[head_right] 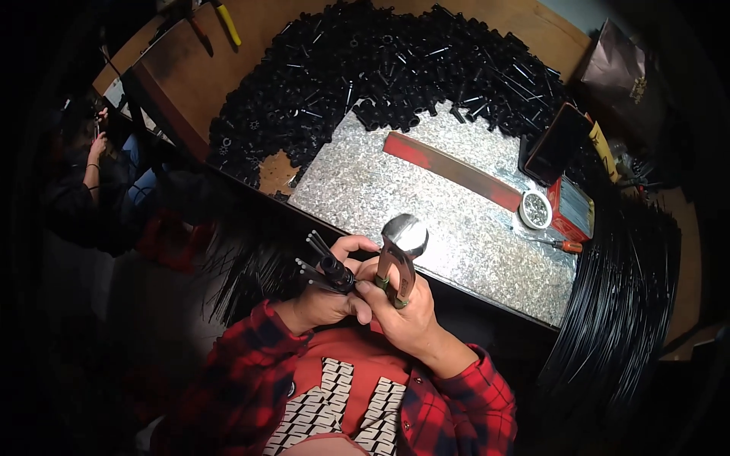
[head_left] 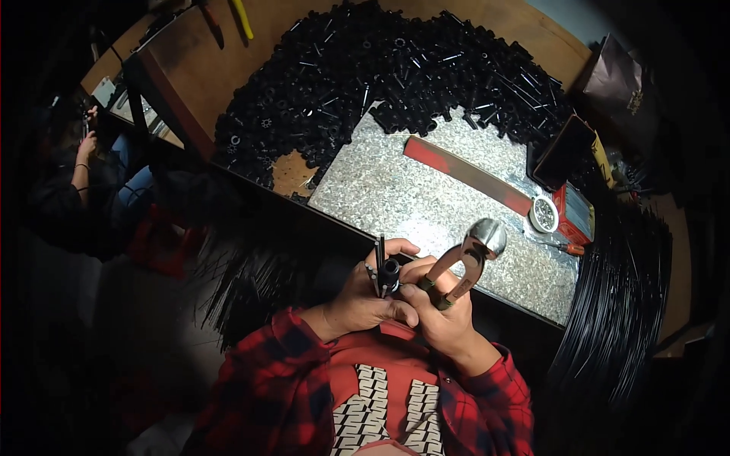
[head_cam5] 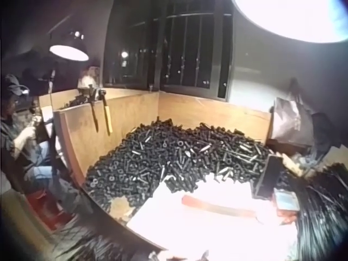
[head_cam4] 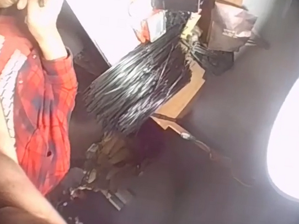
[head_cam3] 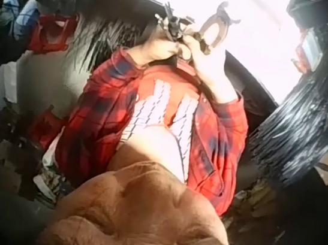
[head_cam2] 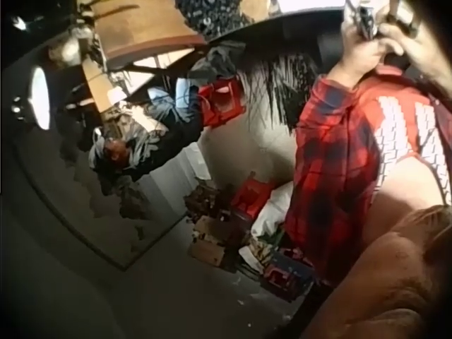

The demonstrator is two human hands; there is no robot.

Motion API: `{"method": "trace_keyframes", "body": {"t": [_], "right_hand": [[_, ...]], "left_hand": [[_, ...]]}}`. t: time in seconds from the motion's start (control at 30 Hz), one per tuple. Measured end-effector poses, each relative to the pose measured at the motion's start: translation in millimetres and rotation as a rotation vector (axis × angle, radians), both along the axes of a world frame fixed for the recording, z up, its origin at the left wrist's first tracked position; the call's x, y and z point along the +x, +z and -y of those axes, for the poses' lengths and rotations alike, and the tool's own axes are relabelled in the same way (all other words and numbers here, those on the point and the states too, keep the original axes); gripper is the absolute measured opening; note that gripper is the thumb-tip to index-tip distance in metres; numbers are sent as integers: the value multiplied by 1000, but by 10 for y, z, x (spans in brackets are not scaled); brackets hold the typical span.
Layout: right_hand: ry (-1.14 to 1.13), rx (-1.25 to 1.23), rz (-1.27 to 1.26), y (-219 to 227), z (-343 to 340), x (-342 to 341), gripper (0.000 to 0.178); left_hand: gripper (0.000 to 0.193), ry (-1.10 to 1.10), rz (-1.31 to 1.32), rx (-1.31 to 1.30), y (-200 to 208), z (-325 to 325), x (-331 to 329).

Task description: Assembling black mechanical rod components using pliers and a hammer at a factory workbench.

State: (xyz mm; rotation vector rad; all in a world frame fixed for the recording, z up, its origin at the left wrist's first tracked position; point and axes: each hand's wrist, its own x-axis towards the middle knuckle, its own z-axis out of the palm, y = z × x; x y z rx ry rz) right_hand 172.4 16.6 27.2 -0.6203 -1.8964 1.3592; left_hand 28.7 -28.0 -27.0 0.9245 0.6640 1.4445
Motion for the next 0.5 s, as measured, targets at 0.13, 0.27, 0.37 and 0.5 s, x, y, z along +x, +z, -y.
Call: {"method": "trace_keyframes", "body": {"t": [0.13, 0.27, 0.37, 0.5], "right_hand": [[1, 70, 4, -21, -10, -29, 8], [4, -78, 104, 128, 12, -59, 15], [63, -373, 155, 161, -8, -4, 25], [61, -176, 453, 323, -65, 249, 36]], "left_hand": [[89, -33, -26, 11, -42, 4, -51], [95, -143, -11, 16, 55, -3, -144], [93, -227, 172, -26, -41, 16, -229], [99, -176, -35, 28, -133, 41, -447]]}}
